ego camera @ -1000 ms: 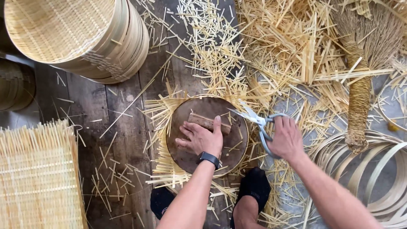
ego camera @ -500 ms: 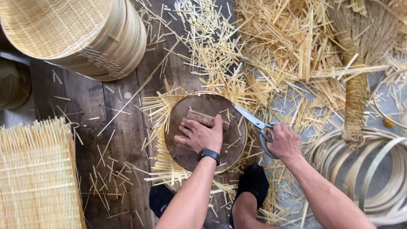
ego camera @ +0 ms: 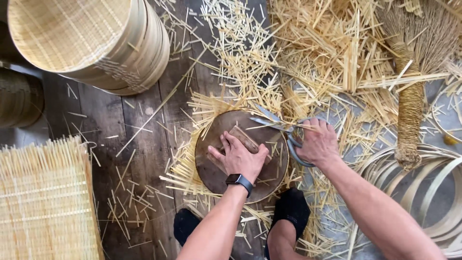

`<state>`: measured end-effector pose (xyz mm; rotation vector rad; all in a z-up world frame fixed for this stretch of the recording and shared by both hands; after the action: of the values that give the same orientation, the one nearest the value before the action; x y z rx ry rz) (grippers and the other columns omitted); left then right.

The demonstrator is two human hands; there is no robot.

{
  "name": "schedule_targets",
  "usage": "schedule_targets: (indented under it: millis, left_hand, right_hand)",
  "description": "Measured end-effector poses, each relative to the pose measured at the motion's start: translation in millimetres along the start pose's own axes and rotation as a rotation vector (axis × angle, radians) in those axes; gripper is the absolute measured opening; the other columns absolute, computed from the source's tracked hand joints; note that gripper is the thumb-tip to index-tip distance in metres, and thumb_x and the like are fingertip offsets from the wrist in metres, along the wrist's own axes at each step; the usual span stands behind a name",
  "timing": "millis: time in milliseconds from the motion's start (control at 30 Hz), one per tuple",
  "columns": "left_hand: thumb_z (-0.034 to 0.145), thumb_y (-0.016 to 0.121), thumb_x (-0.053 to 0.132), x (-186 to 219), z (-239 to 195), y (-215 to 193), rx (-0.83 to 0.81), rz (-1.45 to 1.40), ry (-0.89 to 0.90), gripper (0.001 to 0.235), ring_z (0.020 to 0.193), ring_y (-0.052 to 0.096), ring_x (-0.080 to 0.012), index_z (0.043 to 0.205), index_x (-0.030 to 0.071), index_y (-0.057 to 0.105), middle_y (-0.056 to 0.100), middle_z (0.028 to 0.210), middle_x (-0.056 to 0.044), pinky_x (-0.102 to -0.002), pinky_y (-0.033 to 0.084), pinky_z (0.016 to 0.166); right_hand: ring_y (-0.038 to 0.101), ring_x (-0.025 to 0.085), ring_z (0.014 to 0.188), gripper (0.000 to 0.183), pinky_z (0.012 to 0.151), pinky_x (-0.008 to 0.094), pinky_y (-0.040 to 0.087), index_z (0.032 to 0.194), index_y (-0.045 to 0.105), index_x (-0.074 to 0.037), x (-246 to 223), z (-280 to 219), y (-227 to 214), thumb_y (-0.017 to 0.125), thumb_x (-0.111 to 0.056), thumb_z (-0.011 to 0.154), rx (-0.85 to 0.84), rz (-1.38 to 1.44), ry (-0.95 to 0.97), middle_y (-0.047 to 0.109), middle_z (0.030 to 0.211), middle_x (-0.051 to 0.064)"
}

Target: The person sits on the floor assembling a woven bamboo steamer tray. They lay a square woven bamboo mat over a round wooden mold, trim the protruding bamboo strips with scissors, press a bent bamboo rim ring around the mat edge, and fit the rimmed mat onto a round bamboo base, repeating the fitting and trimming steps.

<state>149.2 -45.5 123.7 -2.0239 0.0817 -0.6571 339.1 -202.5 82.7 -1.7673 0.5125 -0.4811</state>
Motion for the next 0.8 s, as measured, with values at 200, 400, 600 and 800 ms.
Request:
schedule_targets:
  millis: [200, 400, 600, 800]
  left_hand:
    - [0.07, 0.072, 0.056, 11.1, -2.2, -16.5, -0.111, 0.075, 0.062, 0.123, 0.151, 0.024, -0.0358, 0.148, -0.022, 0.017, 0.03, 0.158, -0.031, -0.062, -0.009, 0.121]
    - [0.069, 0.071, 0.052, 14.1, -12.2, 3.5, -0.194, 0.124, 0.201, 0.119, 0.153, 0.024, -0.0357, 0.148, -0.02, 0.019, 0.034, 0.155, -0.033, -0.058, -0.011, 0.123]
    - [0.066, 0.074, 0.044, 11.1, -12.2, 12.2, -0.294, 0.248, 0.317, 0.122, 0.149, 0.028, -0.0379, 0.148, -0.022, 0.013, 0.034, 0.152, -0.038, -0.055, -0.013, 0.123]
    - [0.066, 0.074, 0.042, 12.0, -14.3, 20.0, -0.34, 0.259, 0.478, 0.119, 0.151, 0.03, -0.0369, 0.148, -0.021, 0.016, 0.038, 0.152, -0.034, -0.056, -0.009, 0.125]
  right_hand:
    - [0.069, 0.022, 0.076, 0.036, 0.064, 0.035, 0.061, 0.11, 0.066, -0.002, 14.0, -3.6, 24.7, 0.062, -0.036, 0.098, -0.174, 0.039, -0.002, 0.067, 0.098, 0.014]
    - [0.069, 0.022, 0.082, 0.043, 0.07, 0.035, 0.059, 0.101, 0.067, -0.004, 3.4, 8.4, 13.3, 0.062, -0.044, 0.086, 0.033, -0.125, -0.085, 0.069, 0.093, 0.012]
    - [0.069, 0.024, 0.076, 0.035, 0.066, 0.035, 0.06, 0.108, 0.066, 0.0, 1.2, 4.2, 8.7, 0.057, -0.032, 0.096, -0.058, -0.03, -0.12, 0.07, 0.096, 0.015]
    - [0.071, 0.026, 0.08, 0.035, 0.069, 0.039, 0.061, 0.103, 0.066, -0.002, 14.3, -3.7, 35.6, 0.055, -0.032, 0.088, 0.038, 0.022, -0.086, 0.07, 0.094, 0.016]
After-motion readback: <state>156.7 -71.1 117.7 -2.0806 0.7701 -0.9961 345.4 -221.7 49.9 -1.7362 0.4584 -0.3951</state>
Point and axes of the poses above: each hand's wrist, its own z-axis towards the middle knuckle, its own y-axis out of the palm, x = y × z, the point moved 8 cm from there along z, towards the middle knuckle
